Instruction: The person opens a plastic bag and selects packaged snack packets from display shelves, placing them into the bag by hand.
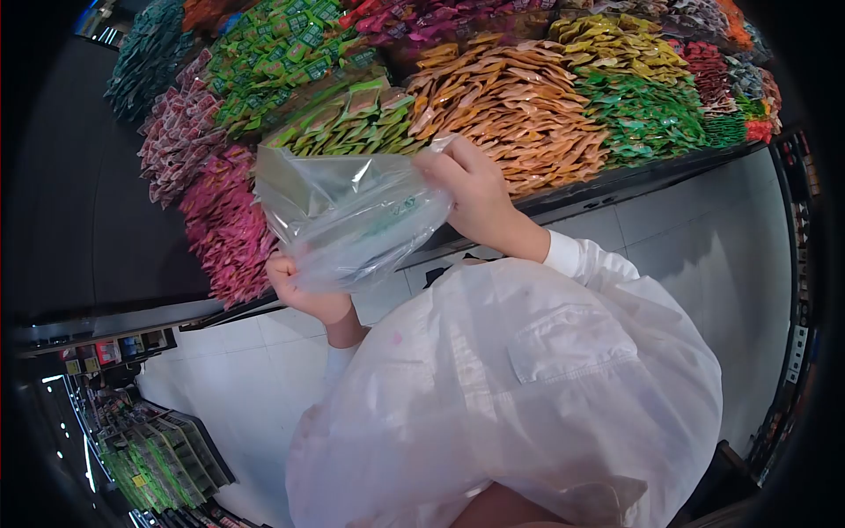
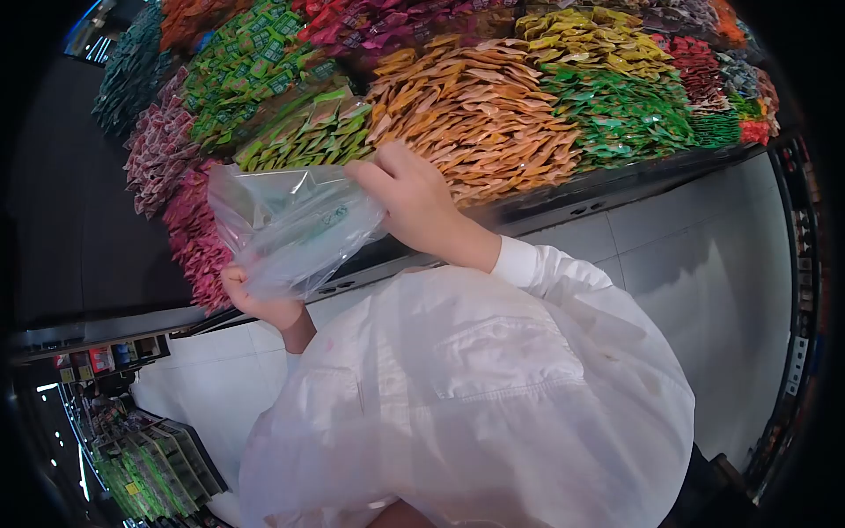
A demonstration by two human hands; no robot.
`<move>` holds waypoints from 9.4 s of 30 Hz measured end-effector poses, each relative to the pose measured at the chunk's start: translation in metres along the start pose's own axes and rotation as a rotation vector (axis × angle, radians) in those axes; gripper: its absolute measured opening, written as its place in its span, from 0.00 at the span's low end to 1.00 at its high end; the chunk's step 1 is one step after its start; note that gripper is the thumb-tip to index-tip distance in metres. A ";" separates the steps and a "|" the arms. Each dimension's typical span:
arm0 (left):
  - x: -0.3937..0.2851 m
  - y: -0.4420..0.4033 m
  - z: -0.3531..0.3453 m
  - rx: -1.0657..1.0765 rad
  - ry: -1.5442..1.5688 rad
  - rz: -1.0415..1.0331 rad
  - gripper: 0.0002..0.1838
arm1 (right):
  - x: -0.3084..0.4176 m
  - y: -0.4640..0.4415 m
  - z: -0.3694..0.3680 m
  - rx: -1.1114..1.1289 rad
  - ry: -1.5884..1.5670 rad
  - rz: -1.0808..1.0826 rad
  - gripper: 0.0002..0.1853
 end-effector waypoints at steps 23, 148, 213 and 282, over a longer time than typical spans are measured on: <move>-0.006 0.029 -0.045 0.367 0.007 -0.027 0.19 | -0.010 -0.004 0.044 -0.311 0.128 0.009 0.26; 0.064 -0.071 0.055 0.697 -0.472 -0.050 0.37 | 0.029 -0.011 -0.148 0.896 0.276 0.105 0.16; 0.049 -0.043 0.047 0.567 0.271 0.642 0.38 | 0.040 -0.044 -0.154 0.762 0.265 0.355 0.11; 0.073 -0.055 0.043 0.553 0.423 0.755 0.35 | 0.068 -0.074 -0.164 0.066 -0.186 0.194 0.09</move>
Point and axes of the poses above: each hand's wrist, its own y-axis away from the middle knuckle, its own z-axis out of the back of the hand, x = y × z, the point moved 2 cm from there along -y, towards the middle knuckle, and after that the axes turned 7 degrees about -x, right-handed, at the moved point
